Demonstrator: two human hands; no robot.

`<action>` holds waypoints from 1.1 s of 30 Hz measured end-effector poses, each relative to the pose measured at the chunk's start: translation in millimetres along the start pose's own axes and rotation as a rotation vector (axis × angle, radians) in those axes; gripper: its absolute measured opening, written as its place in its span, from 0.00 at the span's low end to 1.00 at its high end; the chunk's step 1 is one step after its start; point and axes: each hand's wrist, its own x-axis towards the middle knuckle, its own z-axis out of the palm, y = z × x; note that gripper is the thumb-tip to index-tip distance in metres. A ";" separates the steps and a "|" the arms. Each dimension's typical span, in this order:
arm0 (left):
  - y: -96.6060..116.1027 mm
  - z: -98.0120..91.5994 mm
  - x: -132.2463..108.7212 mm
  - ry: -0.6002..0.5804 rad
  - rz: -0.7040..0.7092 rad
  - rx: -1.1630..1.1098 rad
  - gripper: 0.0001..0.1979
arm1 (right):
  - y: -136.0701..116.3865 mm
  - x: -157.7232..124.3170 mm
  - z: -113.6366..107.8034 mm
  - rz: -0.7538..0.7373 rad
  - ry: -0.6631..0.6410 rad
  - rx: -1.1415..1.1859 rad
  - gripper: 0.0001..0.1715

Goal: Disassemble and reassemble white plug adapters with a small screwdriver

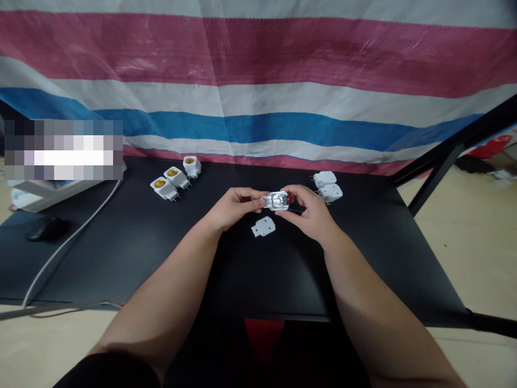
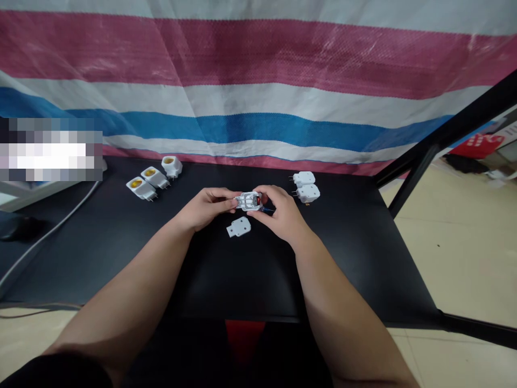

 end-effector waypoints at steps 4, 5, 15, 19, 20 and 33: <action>-0.3 0.0 0.7 0.053 0.014 -0.054 0.18 | 2.7 -0.6 1.0 0.001 0.013 0.008 0.26; -0.1 -0.3 1.0 0.061 0.020 -0.050 0.17 | 3.6 -0.5 1.4 0.002 0.019 0.009 0.26; -0.7 -1.9 1.8 0.090 -0.008 -0.086 0.17 | 4.0 -0.3 2.0 0.036 0.036 0.009 0.26; -3.6 -0.7 2.1 0.071 -0.005 -0.121 0.17 | 2.6 -0.5 2.5 0.039 0.037 0.005 0.26; -4.3 -0.1 2.2 0.067 -0.001 -0.122 0.17 | 2.1 -0.5 2.7 0.041 0.034 0.004 0.26; -3.9 9.2 3.2 0.099 0.102 -0.156 0.19 | -4.1 0.2 6.3 0.080 0.042 0.130 0.23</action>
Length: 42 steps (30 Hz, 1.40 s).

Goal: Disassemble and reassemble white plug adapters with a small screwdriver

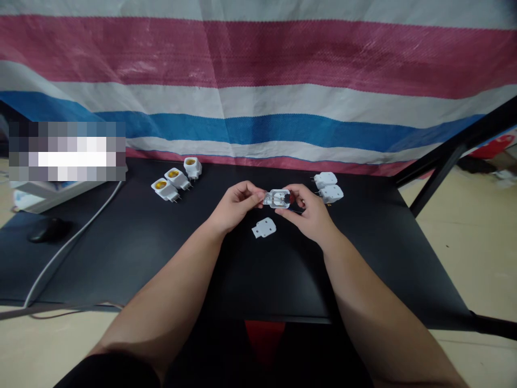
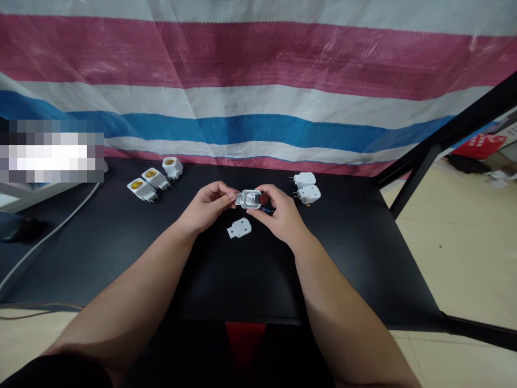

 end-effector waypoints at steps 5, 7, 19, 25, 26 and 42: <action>3.1 7.2 -2.2 0.016 0.016 -0.029 0.22 | -1.0 -0.5 1.8 0.037 -0.002 0.009 0.24; 4.0 8.9 -2.9 0.019 0.020 -0.044 0.22 | -0.8 -0.7 2.8 0.049 -0.007 0.018 0.24; 2.7 10.5 -3.8 -0.003 0.039 -0.226 0.17 | 0.4 -1.0 7.3 0.084 -0.035 0.177 0.24; 1.6 10.4 -2.9 0.001 0.039 -0.271 0.15 | 3.8 -0.9 10.4 0.107 -0.058 0.272 0.26; 1.5 9.8 -2.4 0.001 0.046 -0.262 0.14 | 3.6 -0.8 10.4 0.111 -0.061 0.287 0.26; 5.9 2.1 0.2 0.096 0.250 0.066 0.12 | 3.2 -0.5 3.3 0.074 0.004 0.068 0.23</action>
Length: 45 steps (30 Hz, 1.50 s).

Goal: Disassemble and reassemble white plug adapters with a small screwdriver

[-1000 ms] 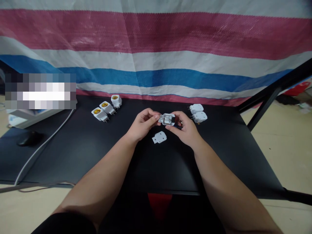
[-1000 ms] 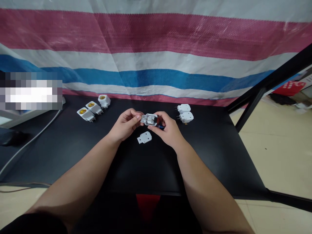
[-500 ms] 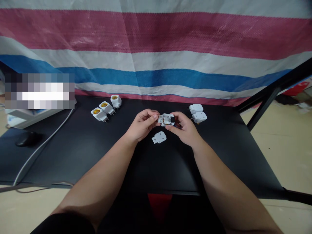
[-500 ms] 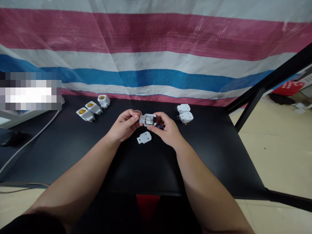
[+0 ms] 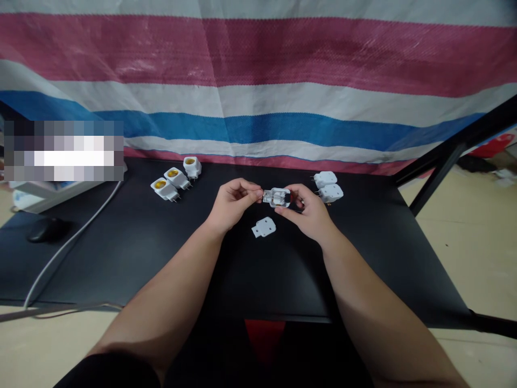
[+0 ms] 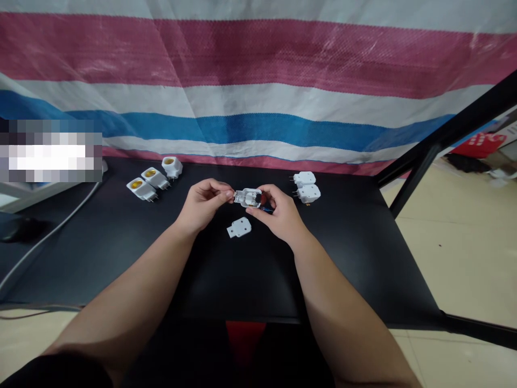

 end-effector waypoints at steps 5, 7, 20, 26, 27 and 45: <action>0.4 -4.2 1.6 0.027 0.062 0.010 0.10 | -1.0 -0.2 -0.4 0.018 0.003 -0.023 0.23; 0.0 -5.3 1.9 0.036 0.082 0.015 0.09 | -1.5 -0.3 -0.4 0.020 0.003 -0.025 0.23; 5.7 0.3 -0.8 -0.028 0.061 0.080 0.11 | -5.1 -1.1 0.4 0.008 -0.024 0.009 0.25; 5.1 0.3 -1.8 -0.047 0.055 0.140 0.10 | -5.2 -1.0 -0.1 -0.004 -0.029 -0.028 0.25; 4.7 0.0 -1.6 -0.049 0.048 0.140 0.10 | -5.5 -0.9 -0.2 -0.009 -0.029 -0.039 0.25; -0.9 -1.2 1.6 -0.048 -0.022 0.006 0.13 | -1.3 -0.8 -1.1 -0.040 -0.027 -0.050 0.25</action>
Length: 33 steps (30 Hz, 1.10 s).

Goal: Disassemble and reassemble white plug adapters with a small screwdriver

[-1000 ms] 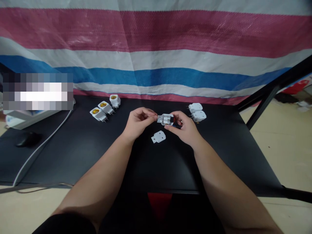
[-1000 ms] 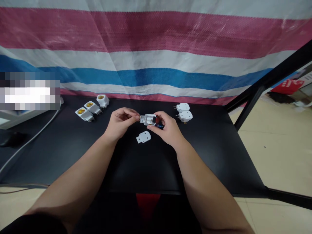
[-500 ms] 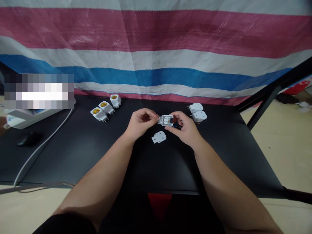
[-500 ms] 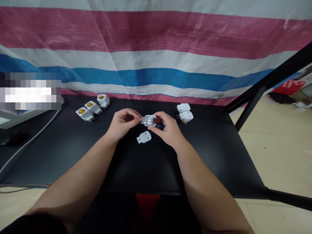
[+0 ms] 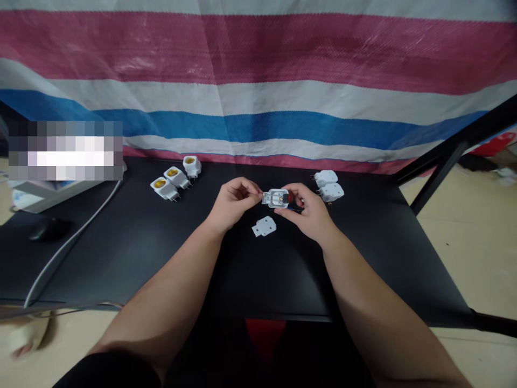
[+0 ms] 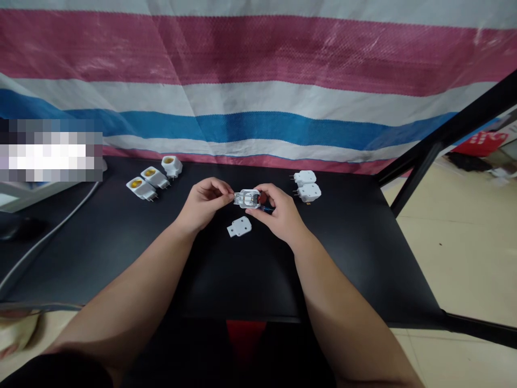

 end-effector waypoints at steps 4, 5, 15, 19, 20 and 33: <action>-3.3 -1.4 -0.1 -0.004 -0.072 -0.035 0.12 | -1.3 0.1 0.3 -0.012 -0.003 0.013 0.24; -3.5 -2.0 -0.3 -0.011 -0.091 -0.034 0.12 | -1.0 0.2 0.2 -0.016 -0.005 0.014 0.24; 1.8 -9.5 -2.3 -0.221 -0.320 -0.031 0.14 | -3.4 1.3 -7.7 -0.083 -0.063 -0.022 0.29; 5.3 -10.2 -4.4 -0.324 -0.373 -0.062 0.17 | -5.5 0.9 -10.2 -0.076 -0.101 0.001 0.29; 6.1 -10.1 -5.0 -0.341 -0.382 -0.066 0.18 | -5.1 0.8 -10.4 -0.073 -0.113 0.008 0.29; 4.3 -6.6 -7.9 -0.396 -0.417 -0.082 0.26 | 2.1 0.7 -3.6 -0.063 -0.117 0.072 0.31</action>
